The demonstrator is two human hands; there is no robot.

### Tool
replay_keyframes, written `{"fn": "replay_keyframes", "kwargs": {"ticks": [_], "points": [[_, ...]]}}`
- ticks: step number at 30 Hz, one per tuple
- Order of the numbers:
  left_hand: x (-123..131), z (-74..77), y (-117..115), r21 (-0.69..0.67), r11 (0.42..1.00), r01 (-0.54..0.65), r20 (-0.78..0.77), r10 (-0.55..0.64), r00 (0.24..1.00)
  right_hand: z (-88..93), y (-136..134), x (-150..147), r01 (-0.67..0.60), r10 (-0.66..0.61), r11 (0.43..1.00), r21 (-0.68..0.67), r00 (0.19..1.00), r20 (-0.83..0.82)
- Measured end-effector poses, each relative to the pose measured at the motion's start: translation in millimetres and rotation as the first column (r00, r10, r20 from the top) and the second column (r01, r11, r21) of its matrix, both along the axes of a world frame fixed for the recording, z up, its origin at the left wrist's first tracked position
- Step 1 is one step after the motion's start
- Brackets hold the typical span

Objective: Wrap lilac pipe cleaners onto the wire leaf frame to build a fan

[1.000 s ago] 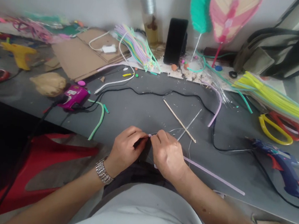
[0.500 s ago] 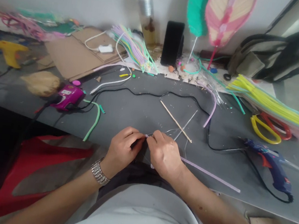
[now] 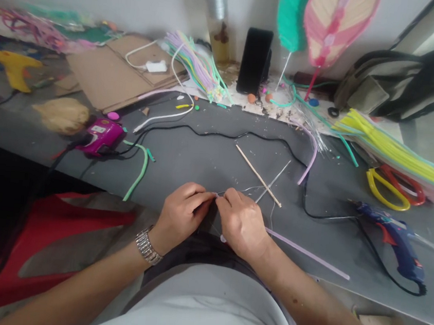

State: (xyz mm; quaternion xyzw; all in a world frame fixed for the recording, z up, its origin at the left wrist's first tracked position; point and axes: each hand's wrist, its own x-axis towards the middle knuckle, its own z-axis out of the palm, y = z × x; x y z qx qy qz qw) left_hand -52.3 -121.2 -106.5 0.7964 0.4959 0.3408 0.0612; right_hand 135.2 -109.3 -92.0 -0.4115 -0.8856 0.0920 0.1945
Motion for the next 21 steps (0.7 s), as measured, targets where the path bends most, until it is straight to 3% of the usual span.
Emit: {"fn": "replay_keyframes", "kwargs": {"ticks": [21], "points": [[1.1,0.0,-0.1,0.049,0.999,0.01,-0.033,-0.009,0.999,-3.7,-0.5,-0.4,0.015,-0.014,0.999,0.046,1.0,-0.006]]}}
